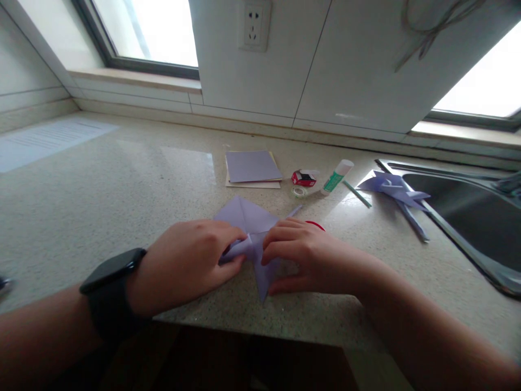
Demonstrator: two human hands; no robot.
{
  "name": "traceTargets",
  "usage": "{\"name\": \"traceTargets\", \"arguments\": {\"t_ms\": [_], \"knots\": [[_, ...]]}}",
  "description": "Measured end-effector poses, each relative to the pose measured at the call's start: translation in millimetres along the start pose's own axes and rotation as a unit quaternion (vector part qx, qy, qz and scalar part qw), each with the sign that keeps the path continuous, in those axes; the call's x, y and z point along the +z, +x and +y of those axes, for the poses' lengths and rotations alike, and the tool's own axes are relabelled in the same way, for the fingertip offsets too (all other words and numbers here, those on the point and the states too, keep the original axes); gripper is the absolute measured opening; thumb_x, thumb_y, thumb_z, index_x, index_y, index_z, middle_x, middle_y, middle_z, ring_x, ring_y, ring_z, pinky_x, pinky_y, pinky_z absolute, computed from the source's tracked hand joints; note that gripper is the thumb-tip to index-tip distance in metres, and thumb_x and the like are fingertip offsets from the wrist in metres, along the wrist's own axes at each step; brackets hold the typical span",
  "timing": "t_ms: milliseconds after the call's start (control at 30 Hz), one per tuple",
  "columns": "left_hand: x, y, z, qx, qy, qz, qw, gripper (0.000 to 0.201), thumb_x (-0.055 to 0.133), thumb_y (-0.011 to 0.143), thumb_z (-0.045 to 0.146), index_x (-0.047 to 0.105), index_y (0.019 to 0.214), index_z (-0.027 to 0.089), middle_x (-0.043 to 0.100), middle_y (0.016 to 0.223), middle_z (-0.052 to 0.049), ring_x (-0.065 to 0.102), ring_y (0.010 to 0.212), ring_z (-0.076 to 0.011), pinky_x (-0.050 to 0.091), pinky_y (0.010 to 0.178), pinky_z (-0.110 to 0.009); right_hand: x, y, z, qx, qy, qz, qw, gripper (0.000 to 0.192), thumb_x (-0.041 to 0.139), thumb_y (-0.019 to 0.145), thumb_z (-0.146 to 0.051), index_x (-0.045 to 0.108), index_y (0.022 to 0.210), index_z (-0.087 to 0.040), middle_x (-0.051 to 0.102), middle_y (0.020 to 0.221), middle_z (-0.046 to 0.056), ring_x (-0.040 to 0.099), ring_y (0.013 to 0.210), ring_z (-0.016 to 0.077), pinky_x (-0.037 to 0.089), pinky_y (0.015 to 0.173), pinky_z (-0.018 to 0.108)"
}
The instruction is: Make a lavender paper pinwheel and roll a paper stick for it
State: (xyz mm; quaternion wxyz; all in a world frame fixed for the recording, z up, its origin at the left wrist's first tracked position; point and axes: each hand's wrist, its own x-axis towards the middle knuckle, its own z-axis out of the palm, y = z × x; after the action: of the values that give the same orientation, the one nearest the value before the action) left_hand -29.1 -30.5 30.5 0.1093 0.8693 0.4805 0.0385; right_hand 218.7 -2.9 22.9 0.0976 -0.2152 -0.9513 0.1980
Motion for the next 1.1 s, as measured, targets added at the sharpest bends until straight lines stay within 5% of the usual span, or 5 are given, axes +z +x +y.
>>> {"name": "traceTargets", "arguments": {"t_ms": [300,567,767,933,1100], "knots": [[-0.8,-2,-1,-0.001,0.003,0.002,1.000,0.024,0.057,0.093,0.040,0.070,0.111,0.032,0.075,0.094,-0.001,0.069,0.084,-0.0258,0.043,0.070,-0.037,0,1,1,0.005,-0.041,0.011,0.999,0.038,0.076,0.085,-0.050,0.068,0.111,-0.024,0.068,0.113,0.005,0.060,0.105,0.0228,0.041,0.096,0.039],[-1.0,-2,-1,0.001,0.015,0.013,1.000,0.026,0.058,0.094,0.045,0.070,0.112,0.030,0.075,0.094,-0.002,0.069,0.082,-0.0262,0.044,0.069,-0.038,-20,-16,23,0.174,-0.141,0.079,0.971,0.029,0.065,0.092,-0.027,0.064,0.121,-0.025,0.072,0.114,0.007,0.062,0.111,0.0287,0.036,0.099,0.048],[-1.3,-2,-1,0.013,0.008,0.024,1.000,0.027,0.059,0.094,0.041,0.071,0.114,0.028,0.075,0.098,-0.004,0.070,0.090,-0.0285,0.049,0.076,-0.041,-20,-13,24,0.153,-0.080,0.071,0.982,0.025,0.063,0.089,-0.019,0.069,0.112,-0.025,0.075,0.103,0.004,0.065,0.100,0.0235,0.034,0.102,0.046],[-2.1,-2,-2,0.024,-0.007,0.038,0.999,0.023,0.059,0.094,0.036,0.072,0.110,0.026,0.075,0.098,-0.006,0.068,0.094,-0.0276,0.050,0.081,-0.040,-28,-16,22,0.158,0.051,0.057,0.985,0.021,0.059,0.092,-0.021,0.071,0.108,-0.022,0.074,0.095,0.003,0.067,0.084,0.0172,0.048,0.080,0.033],[-0.6,-3,-4,0.044,-0.016,0.054,0.997,0.021,0.058,0.095,0.035,0.072,0.107,0.024,0.075,0.094,-0.006,0.068,0.091,-0.0250,0.051,0.079,-0.035,-31,-19,20,0.131,0.157,0.036,0.978,0.017,0.065,0.091,-0.025,0.071,0.107,-0.021,0.074,0.101,0.003,0.068,0.091,0.0164,0.051,0.083,0.030]]}}
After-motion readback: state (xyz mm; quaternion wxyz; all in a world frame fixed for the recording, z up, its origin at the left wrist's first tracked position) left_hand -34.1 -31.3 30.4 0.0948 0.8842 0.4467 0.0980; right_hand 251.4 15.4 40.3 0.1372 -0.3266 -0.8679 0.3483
